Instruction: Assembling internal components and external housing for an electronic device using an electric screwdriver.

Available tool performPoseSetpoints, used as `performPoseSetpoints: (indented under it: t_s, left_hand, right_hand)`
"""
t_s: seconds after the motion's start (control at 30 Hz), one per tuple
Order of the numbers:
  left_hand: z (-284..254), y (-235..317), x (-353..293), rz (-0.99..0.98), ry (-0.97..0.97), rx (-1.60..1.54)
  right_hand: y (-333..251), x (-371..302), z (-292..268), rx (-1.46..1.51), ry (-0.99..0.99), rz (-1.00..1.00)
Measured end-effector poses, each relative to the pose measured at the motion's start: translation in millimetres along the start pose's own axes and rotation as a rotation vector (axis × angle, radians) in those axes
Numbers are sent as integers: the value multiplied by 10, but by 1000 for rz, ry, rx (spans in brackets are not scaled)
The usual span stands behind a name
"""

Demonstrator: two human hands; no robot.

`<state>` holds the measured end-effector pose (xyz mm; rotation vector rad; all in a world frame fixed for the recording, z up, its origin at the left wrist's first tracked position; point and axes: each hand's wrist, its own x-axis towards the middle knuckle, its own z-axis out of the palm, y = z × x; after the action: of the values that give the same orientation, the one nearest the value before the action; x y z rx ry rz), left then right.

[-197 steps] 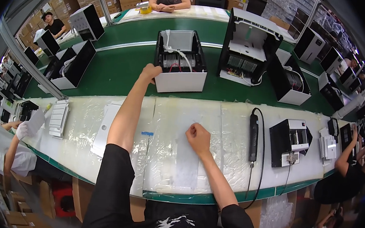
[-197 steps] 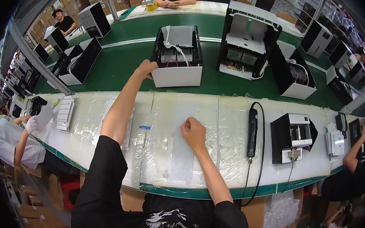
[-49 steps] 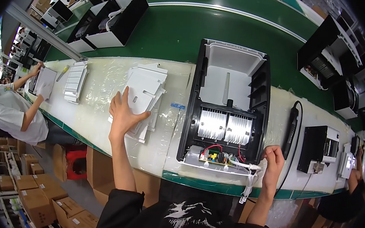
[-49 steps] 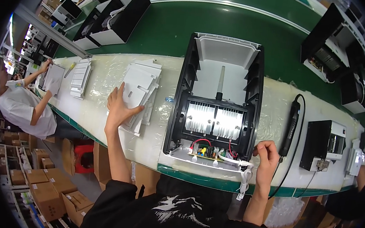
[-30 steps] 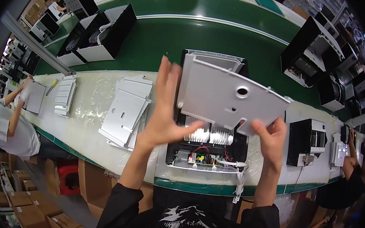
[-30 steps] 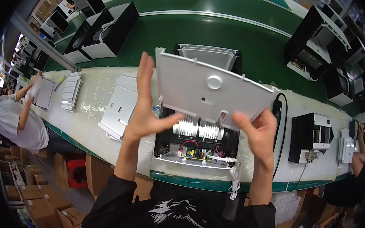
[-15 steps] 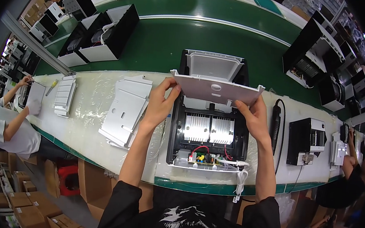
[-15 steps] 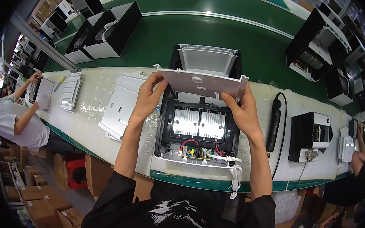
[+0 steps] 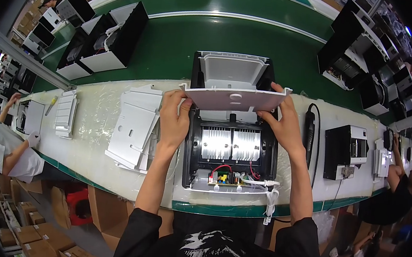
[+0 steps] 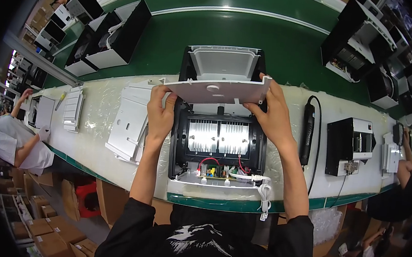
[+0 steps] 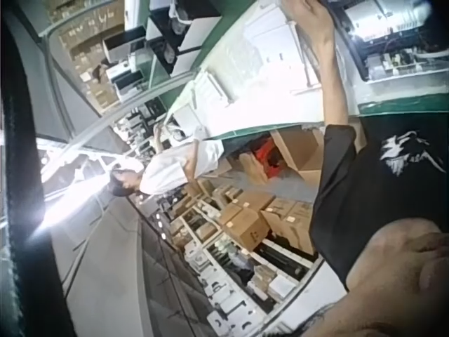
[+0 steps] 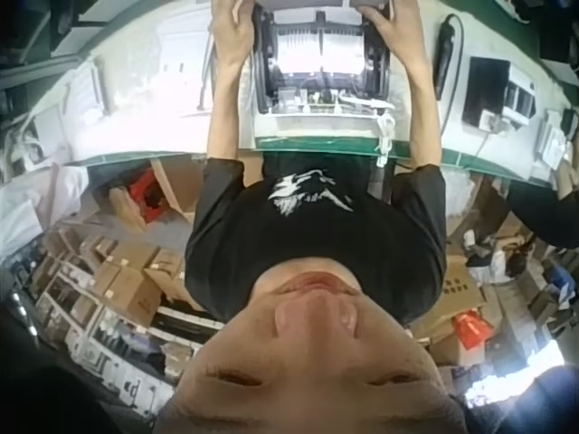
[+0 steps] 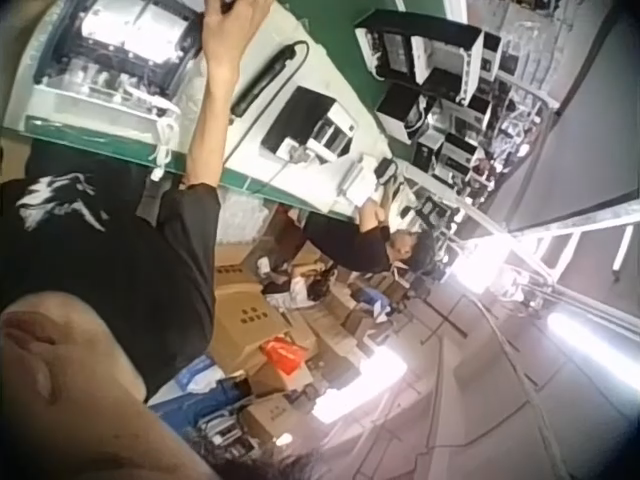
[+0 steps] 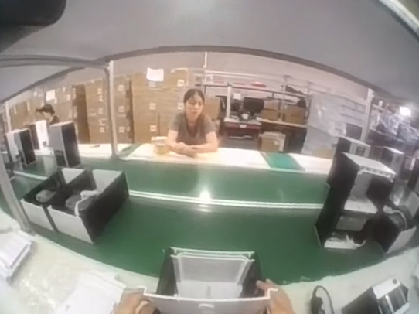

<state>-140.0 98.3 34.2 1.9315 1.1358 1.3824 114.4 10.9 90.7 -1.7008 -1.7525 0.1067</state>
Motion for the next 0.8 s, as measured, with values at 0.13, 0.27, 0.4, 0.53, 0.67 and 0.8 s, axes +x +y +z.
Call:
performPoseSetpoints:
  t_s: [0.13, 0.27, 0.4, 0.53, 0.67, 0.8]
  left_hand:
    - [28, 29, -42, -48, 3, 6]
    - [26, 36, 6, 18, 1, 3]
    - [40, 49, 6, -24, -45, 19]
    - [-5, 116, -5, -1, -80, 152]
    - [-8, 284, 46, 95, -19, 80]
    - [-5, 572, 140, 282, -73, 180]
  right_hand:
    - [27, -29, 27, 95, -75, 119]
    - [57, 0, 49, 43, -80, 124]
    - [57, 12, 64, 247, -163, 309]
    - [-30, 10, 70, 156, 10, 225]
    - [-59, -27, 114, 310, 167, 184]
    - [-6, -100, 79, 185, 285, 9]
